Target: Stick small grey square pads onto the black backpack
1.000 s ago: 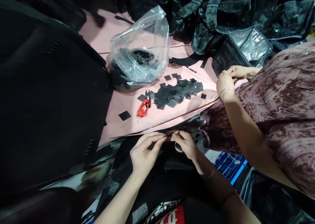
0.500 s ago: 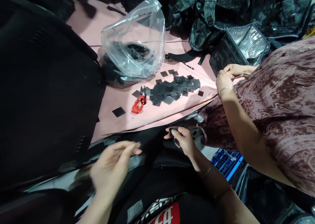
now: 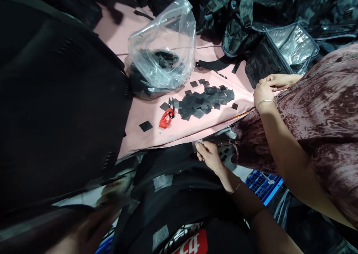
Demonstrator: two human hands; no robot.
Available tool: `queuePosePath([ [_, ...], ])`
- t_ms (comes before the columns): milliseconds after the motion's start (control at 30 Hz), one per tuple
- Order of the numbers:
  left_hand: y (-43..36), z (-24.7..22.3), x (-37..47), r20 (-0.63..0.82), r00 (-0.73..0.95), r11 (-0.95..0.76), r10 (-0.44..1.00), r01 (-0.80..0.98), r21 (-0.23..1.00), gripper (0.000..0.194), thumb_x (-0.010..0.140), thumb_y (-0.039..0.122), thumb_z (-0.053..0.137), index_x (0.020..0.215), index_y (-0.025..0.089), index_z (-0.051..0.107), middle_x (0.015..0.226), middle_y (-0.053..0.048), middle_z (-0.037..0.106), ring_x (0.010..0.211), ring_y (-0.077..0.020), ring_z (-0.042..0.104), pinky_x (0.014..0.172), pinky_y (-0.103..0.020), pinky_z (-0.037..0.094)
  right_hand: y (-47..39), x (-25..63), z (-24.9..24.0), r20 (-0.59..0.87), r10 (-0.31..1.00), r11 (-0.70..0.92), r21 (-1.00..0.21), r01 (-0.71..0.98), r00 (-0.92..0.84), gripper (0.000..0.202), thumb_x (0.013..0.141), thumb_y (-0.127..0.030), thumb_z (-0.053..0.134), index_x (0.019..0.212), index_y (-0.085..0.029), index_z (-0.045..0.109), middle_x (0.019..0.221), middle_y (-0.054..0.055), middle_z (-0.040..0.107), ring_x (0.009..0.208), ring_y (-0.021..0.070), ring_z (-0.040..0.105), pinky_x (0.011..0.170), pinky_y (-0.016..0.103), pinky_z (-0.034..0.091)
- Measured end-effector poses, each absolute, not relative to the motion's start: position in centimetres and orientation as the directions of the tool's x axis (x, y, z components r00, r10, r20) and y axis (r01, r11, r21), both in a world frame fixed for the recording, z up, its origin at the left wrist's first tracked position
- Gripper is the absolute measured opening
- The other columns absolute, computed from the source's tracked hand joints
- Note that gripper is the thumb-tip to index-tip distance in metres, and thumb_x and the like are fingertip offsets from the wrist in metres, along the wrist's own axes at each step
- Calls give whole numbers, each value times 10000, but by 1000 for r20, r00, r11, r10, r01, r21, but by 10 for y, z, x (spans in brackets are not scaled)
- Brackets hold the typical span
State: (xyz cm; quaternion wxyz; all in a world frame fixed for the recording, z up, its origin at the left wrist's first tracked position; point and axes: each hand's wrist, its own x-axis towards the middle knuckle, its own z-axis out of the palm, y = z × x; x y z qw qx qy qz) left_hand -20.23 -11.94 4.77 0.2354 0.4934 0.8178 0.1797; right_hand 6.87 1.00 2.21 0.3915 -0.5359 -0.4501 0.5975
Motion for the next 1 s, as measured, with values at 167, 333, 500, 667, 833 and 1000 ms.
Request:
queuePosePath([
  [167, -65, 67, -127, -275, -180, 321, 945, 330, 888, 333, 765, 445, 556, 977, 217, 673, 905, -52, 713, 684, -183, 666, 676, -307, 548, 3, 70, 41, -249, 910, -220, -968, 123, -331, 407, 845, -499, 473, 619, -163, 521, 525, -11, 539, 477, 81, 481, 510, 211, 374],
  [333, -24, 70, -83, -304, -63, 310, 951, 116, 944, 340, 716, 433, 622, 897, 148, 653, 706, -30, 660, 574, -146, 598, 564, -270, 519, -6, 74, 52, -246, 877, -165, -961, 222, -413, 279, 852, -390, 512, 767, -152, 631, 531, -26, 519, 514, 88, 476, 539, 210, 377],
  [500, -30, 60, -82, -301, -94, 313, 949, 170, 934, 239, 772, 407, 557, 698, 180, 562, 508, 35, 507, 472, -110, 490, 490, -223, 426, -9, 74, 53, -254, 869, -233, -967, 101, -424, 222, 823, -350, 547, 907, -158, 620, 632, -27, 523, 480, 71, 460, 493, 202, 361],
  [667, -38, 56, -80, -252, -123, 279, 960, 337, 899, 295, 850, 418, 431, 659, 200, 488, 514, 31, 500, 482, -118, 477, 493, -226, 388, -5, 70, 54, -220, 898, -126, -958, 256, -382, 199, 824, -339, 546, 776, -163, 628, 542, -43, 489, 498, 77, 451, 545, 210, 357],
  [833, -38, 56, -82, -268, -80, 280, 960, 232, 932, 284, 847, 426, 450, 678, 201, 487, 514, 41, 490, 493, -118, 472, 507, -229, 395, -5, 67, 49, -211, 893, -147, -971, 187, -396, 341, 816, -390, 536, 560, -167, 505, 484, -49, 412, 478, 71, 373, 497, 210, 295],
  [1000, -40, 54, -84, -298, -71, 304, 952, 100, 947, 279, 840, 404, 491, 664, 187, 497, 514, 38, 482, 478, -106, 470, 487, -220, 412, -9, 59, 44, -414, 793, -528, -833, -165, -448, 392, 742, -420, 617, 518, -170, 414, 469, -70, 350, 393, 38, 262, 403, 214, 170],
])
